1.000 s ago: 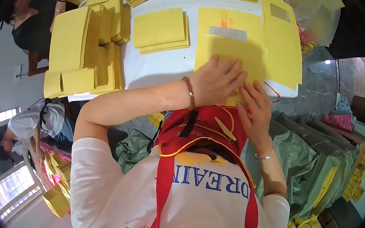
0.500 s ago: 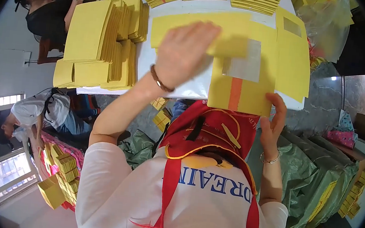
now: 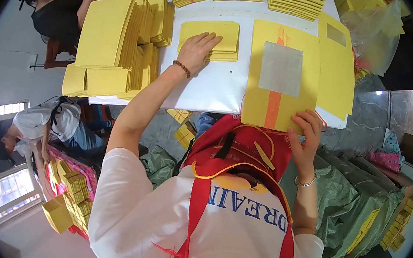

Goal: Assembling and stacking sheets of yellow ritual paper with silver foil centers.

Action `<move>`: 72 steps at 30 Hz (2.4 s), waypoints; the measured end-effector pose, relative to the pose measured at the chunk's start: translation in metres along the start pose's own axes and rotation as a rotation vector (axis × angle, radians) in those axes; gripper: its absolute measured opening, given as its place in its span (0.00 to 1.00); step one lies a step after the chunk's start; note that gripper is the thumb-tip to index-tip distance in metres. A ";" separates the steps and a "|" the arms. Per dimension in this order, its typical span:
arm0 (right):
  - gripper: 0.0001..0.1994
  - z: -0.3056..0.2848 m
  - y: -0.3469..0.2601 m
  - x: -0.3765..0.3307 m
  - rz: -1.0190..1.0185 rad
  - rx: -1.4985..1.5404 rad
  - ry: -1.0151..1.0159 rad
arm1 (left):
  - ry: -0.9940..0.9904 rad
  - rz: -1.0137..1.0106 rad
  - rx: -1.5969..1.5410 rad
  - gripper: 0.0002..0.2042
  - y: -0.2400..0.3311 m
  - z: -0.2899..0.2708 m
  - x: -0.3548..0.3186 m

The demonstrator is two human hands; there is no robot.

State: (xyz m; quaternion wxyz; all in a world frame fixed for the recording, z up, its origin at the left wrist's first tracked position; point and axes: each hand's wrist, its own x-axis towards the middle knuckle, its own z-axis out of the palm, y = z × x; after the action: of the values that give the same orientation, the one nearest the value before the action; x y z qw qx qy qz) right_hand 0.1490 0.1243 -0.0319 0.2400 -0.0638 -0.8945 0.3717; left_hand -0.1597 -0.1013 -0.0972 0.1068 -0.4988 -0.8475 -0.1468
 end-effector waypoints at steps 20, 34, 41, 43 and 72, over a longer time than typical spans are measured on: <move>0.12 0.000 0.000 -0.001 -0.013 -0.031 0.021 | -0.215 -0.089 -0.083 0.34 -0.003 -0.006 -0.004; 0.10 0.001 0.000 0.004 -0.026 -0.033 0.035 | -0.152 0.491 -0.411 0.21 0.162 -0.094 -0.003; 0.06 -0.008 0.008 0.007 0.029 0.114 0.029 | -0.145 0.465 -0.402 0.17 0.157 -0.090 0.003; 0.05 -0.009 0.009 0.009 0.072 0.169 0.009 | -0.145 0.475 -0.351 0.17 0.162 -0.093 0.001; 0.07 -0.009 0.012 0.005 0.103 0.317 0.000 | -0.232 0.319 -0.560 0.05 0.155 -0.094 0.020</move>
State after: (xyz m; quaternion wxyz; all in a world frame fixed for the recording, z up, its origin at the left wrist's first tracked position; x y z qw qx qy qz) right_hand 0.1478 0.1397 -0.0330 0.2278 -0.0711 -0.8200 0.5202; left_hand -0.0298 -0.0468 0.0192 -0.1097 -0.6483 -0.6922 -0.2975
